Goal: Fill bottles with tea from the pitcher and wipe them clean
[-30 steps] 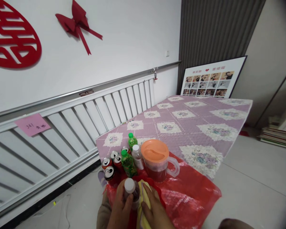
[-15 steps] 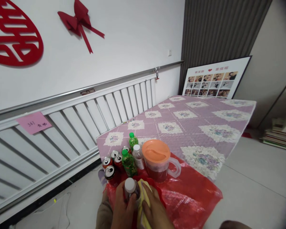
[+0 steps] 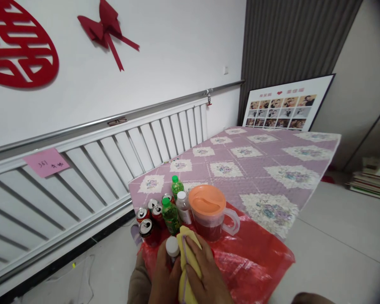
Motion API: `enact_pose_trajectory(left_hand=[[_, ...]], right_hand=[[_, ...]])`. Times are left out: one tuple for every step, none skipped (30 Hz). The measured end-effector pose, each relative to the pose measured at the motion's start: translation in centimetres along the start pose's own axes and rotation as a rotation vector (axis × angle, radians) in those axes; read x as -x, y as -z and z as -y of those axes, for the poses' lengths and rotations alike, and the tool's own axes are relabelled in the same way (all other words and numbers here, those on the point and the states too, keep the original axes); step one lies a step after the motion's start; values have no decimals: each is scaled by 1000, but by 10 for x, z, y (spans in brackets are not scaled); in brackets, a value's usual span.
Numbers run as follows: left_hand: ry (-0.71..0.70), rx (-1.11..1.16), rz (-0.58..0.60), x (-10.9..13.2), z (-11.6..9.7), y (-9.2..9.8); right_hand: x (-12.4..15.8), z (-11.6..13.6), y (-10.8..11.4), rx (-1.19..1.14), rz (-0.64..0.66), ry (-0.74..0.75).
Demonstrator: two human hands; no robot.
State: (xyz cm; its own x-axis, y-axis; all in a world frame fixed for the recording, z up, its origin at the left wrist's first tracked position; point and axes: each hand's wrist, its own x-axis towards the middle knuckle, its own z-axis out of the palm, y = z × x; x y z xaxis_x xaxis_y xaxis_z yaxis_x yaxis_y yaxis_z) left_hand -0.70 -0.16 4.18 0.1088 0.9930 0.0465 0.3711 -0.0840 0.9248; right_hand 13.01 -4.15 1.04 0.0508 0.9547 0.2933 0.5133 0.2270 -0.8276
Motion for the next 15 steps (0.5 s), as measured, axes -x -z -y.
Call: enact_pose_trajectory(left_hand=[[12,0,15,1,1,0],[15,-12,14,1,2,1],[10,-29,0,2,3,2],[2,-47,-18,3,5,4],[-3,-66,-36,3,8,6],[-3,-85,-38,3,11,10],[-2,-96,-25,3,15,13],[1,-92,18,2,19,16],[1,-69,77,0,23,20],[-11,-27,119,-1,26,22],[-21,24,145,-3,30,24],[-28,76,161,-4,33,25],[-28,119,164,-5,35,25],[-21,146,162,-6,36,25],[-9,152,151,-6,36,24]], right_hand=[[-1,1,-1,8,-7,-2],[-1,0,-2,16,-11,-14],[-1,-3,-4,22,-13,-32],[-1,-6,-6,25,-12,-54],[-1,-10,-8,26,-3,-80],[-1,-15,-10,28,17,-108],[0,-19,-12,32,44,-142],[0,-23,-13,39,74,-176],[0,-26,-14,49,102,-205],[0,-28,-14,60,126,-226],[0,-30,-14,70,142,-236],[1,-30,-14,76,150,-239],[1,-29,-13,77,153,-237],[1,-27,-12,73,149,-230],[1,-24,-10,65,137,-218]])
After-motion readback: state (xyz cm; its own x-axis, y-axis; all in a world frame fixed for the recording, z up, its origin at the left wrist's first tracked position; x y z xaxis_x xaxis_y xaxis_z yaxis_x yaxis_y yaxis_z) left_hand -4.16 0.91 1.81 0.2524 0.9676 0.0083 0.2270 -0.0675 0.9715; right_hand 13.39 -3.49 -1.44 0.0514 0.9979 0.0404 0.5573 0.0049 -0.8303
